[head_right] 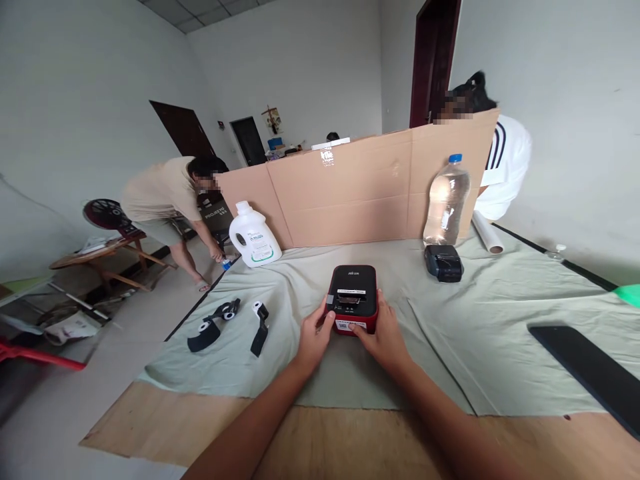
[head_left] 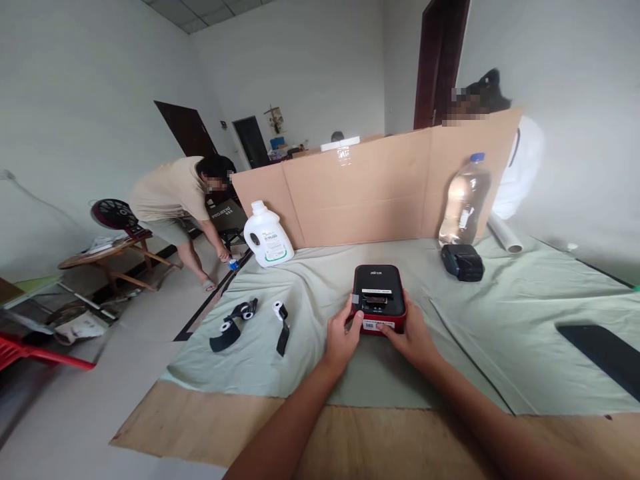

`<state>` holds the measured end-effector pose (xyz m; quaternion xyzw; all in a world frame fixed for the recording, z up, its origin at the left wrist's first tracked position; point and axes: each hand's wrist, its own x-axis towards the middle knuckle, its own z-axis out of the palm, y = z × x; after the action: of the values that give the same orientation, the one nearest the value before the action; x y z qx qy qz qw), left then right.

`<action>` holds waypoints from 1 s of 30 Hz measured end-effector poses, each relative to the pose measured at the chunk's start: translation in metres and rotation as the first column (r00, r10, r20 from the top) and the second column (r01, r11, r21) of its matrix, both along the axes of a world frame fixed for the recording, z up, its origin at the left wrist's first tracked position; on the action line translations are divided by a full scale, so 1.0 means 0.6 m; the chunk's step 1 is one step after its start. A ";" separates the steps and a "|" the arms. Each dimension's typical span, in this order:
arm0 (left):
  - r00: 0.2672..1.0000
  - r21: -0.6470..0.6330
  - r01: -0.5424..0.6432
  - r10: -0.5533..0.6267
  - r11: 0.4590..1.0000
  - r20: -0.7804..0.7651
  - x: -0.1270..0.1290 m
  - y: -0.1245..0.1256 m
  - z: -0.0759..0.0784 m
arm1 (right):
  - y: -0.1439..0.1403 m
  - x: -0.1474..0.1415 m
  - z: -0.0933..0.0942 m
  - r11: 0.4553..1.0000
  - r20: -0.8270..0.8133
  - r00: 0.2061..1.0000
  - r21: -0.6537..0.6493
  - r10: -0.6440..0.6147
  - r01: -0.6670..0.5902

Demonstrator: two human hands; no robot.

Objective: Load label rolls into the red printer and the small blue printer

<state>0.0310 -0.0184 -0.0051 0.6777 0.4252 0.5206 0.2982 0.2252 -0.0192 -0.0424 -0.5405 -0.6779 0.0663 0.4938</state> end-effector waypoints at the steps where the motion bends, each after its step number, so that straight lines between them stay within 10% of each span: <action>1: 1.000 0.007 0.001 0.000 1.000 -0.001 -0.001 0.002 -0.003 | 0.001 0.000 -0.002 1.000 0.008 1.000 0.000 -0.004 0.004; 15: 0.957 0.183 -0.034 0.084 0.983 -0.276 -0.035 0.010 0.011 | -0.006 0.006 0.023 0.996 -0.013 0.998 -0.057 0.064 -0.064; 30: 0.995 -0.075 0.085 -0.081 0.994 0.063 -0.008 0.062 0.002 | -0.007 0.009 0.029 0.991 -0.038 0.999 -0.129 0.023 -0.028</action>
<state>0.0262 0.0190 -0.0040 0.6669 0.4075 0.5108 0.3581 0.2303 -0.0236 -0.0248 -0.5614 -0.6698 0.1265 0.4692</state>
